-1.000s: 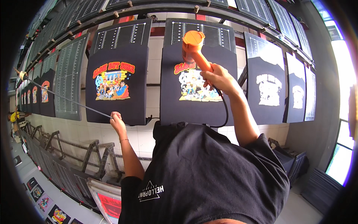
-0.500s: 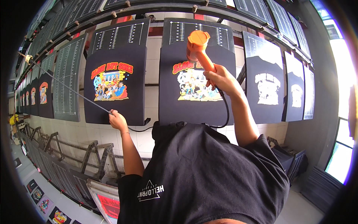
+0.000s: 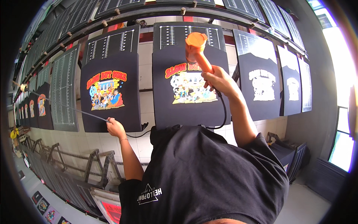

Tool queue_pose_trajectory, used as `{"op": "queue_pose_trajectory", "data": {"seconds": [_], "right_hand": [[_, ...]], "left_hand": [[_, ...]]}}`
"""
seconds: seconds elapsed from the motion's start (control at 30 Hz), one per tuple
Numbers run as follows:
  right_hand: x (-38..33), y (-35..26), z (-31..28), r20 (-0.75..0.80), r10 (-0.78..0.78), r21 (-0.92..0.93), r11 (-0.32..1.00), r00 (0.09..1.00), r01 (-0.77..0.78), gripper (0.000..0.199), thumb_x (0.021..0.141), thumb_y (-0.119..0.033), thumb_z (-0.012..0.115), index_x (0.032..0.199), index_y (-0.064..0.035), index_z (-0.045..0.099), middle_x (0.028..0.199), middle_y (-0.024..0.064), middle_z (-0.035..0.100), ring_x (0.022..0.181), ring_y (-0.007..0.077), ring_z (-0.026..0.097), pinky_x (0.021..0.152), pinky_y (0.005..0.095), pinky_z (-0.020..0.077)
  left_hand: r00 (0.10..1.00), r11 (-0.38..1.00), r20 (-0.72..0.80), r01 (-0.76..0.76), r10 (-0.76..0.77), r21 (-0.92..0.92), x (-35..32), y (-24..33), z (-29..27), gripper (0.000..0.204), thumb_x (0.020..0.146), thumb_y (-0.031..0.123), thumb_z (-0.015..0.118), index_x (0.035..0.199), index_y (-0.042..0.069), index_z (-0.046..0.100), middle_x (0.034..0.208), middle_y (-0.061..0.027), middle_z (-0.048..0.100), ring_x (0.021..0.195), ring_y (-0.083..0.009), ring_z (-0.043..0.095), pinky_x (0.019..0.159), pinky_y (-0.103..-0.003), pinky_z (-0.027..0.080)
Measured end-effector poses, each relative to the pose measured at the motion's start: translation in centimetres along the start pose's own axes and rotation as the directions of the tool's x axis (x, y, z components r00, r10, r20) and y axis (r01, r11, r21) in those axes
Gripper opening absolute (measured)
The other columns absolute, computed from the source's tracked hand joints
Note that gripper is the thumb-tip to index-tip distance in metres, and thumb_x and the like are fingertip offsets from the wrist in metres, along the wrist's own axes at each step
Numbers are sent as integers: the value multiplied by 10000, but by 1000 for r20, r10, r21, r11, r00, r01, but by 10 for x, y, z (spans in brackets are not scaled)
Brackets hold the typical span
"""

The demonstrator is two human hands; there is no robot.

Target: The person uses a heat gun to dry ink on a series of black t-shirts mounted on a screen-printing press, moving the gun over each printed graphic while holding the press steady.

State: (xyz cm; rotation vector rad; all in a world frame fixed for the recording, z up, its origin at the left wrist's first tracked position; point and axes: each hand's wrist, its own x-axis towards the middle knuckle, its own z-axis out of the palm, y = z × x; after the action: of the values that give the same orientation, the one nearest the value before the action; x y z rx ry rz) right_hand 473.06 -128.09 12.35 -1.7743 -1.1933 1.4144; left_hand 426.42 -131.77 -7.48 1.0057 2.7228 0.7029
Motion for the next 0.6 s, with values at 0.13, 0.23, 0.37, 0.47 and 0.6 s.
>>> {"op": "queue_pose_trajectory", "data": {"seconds": [0.13,0.23,0.37,0.47,0.6], "right_hand": [[-4,3,-17,56,34,71,997,998,-38,298,891,-245,625,1000,28,576,752,37,601,640,111,650,505,250,487],[-4,11,-9,-1,-40,49,998,999,40,317,874,-234,625,1031,37,572,749,49,603,646,123,658,530,253,513],[-11,9,-24,51,3,136,991,999,-10,296,878,-241,637,995,21,564,745,34,590,630,98,632,492,235,491],[-14,14,-23,10,-60,82,995,998,59,307,876,-255,650,989,19,569,725,36,587,627,95,627,483,223,482],[-15,11,-47,118,30,108,993,993,-43,322,873,-263,656,993,22,568,725,45,591,614,101,610,485,235,475]], "left_hand": [[1000,999,-12,-27,28,44,4,-6,6,481,968,395,395,898,47,719,909,-186,717,879,-422,661,763,-545,481],[1000,997,27,10,-12,77,1,1,2,546,985,448,363,947,17,695,970,-228,698,924,-453,641,782,-578,462],[1000,985,13,9,-11,171,-3,16,2,512,1010,395,355,1001,-28,643,961,-255,688,902,-467,645,767,-583,479],[999,985,-4,36,-35,166,-7,27,5,491,1012,380,358,1024,-30,628,971,-257,685,908,-466,645,772,-578,483],[998,988,-46,49,-43,147,-13,33,6,469,1012,357,358,1031,-37,612,1016,-249,676,949,-442,643,810,-557,487]]}}
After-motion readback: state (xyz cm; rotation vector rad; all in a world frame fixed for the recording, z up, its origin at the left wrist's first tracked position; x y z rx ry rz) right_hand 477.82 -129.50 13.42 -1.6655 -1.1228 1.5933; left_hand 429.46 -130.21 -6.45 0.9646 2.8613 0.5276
